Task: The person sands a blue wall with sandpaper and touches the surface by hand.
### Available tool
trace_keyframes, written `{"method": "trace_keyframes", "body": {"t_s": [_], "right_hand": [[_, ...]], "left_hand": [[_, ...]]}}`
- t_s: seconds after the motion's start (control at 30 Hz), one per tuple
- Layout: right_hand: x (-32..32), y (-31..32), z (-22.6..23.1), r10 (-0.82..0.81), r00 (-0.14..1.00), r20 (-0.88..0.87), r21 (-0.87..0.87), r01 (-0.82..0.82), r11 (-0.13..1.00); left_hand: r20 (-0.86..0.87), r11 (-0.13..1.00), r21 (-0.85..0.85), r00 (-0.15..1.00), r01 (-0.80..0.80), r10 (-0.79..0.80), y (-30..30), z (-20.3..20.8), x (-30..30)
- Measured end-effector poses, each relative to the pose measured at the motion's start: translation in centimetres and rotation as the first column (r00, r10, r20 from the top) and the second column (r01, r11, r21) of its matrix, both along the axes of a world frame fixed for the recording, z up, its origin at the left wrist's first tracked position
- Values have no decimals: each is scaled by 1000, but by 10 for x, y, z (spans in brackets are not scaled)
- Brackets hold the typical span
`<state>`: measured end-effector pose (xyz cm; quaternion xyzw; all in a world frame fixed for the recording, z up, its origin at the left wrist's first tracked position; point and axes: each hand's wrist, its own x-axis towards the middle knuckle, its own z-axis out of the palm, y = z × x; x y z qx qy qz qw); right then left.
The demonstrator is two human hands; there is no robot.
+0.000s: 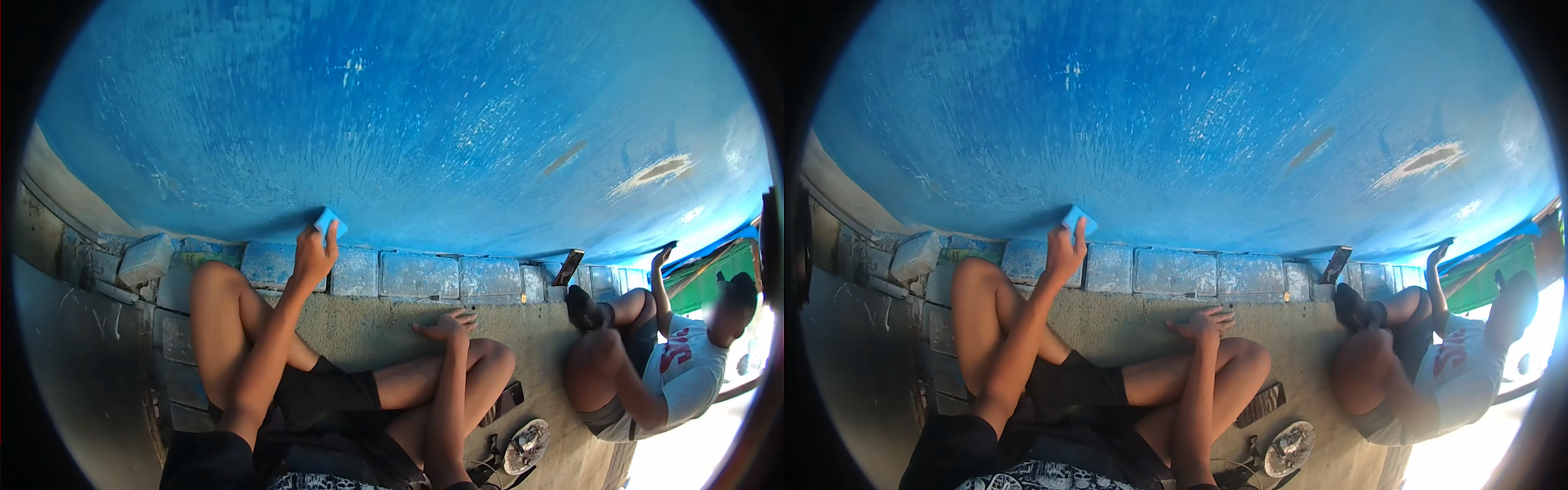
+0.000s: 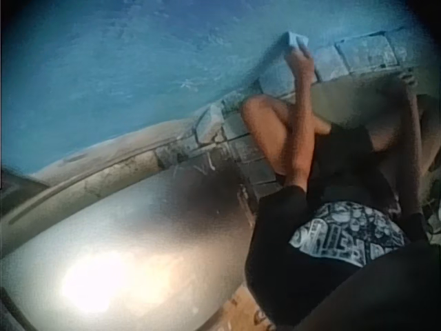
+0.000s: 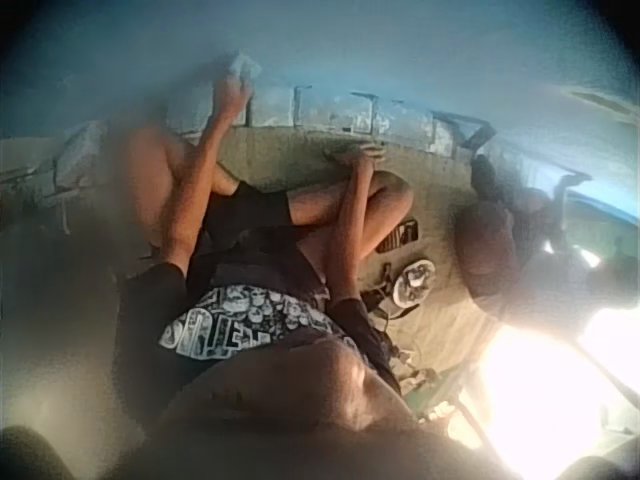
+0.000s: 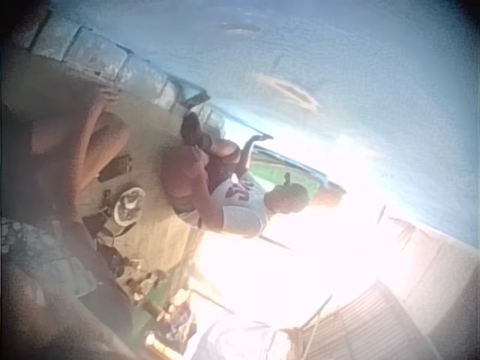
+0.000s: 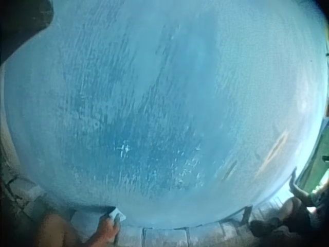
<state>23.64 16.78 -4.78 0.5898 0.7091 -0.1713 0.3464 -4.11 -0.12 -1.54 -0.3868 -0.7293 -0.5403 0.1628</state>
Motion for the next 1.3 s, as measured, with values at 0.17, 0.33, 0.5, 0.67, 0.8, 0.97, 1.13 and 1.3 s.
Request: {"method": "trace_keyframes", "body": {"t_s": [0.17,0.33,0.5,0.67,0.8,0.97,1.13,1.3], "right_hand": [[12,-2,2,61,997,-55,19,-61,998],[18,3,1,81,993,-80,53,-77,996],[9,-8,-4,156,967,-202,113,-136,984],[29,-7,10,146,962,-230,156,-112,981],[5,-21,4,205,948,-243,131,-177,975],[20,-10,-9,224,951,-213,148,-195,970],[28,-15,-3,133,972,-195,133,-109,985],[12,-23,-6,137,964,-230,139,-106,985]], "left_hand": [[7,998,48,999,43,-43,6,37,9],[188,991,119,979,58,-79,8,46,7],[-47,999,-28,998,-32,31,-6,-11,-4],[169,987,155,983,44,-70,5,61,12],[19,1000,1,1000,-3,3,-13,5,-3],[57,997,-74,998,21,-16,-7,25,5],[166,996,69,984,48,-59,-2,57,12],[74,993,-115,997,32,-24,-12,-24,-6]]}}
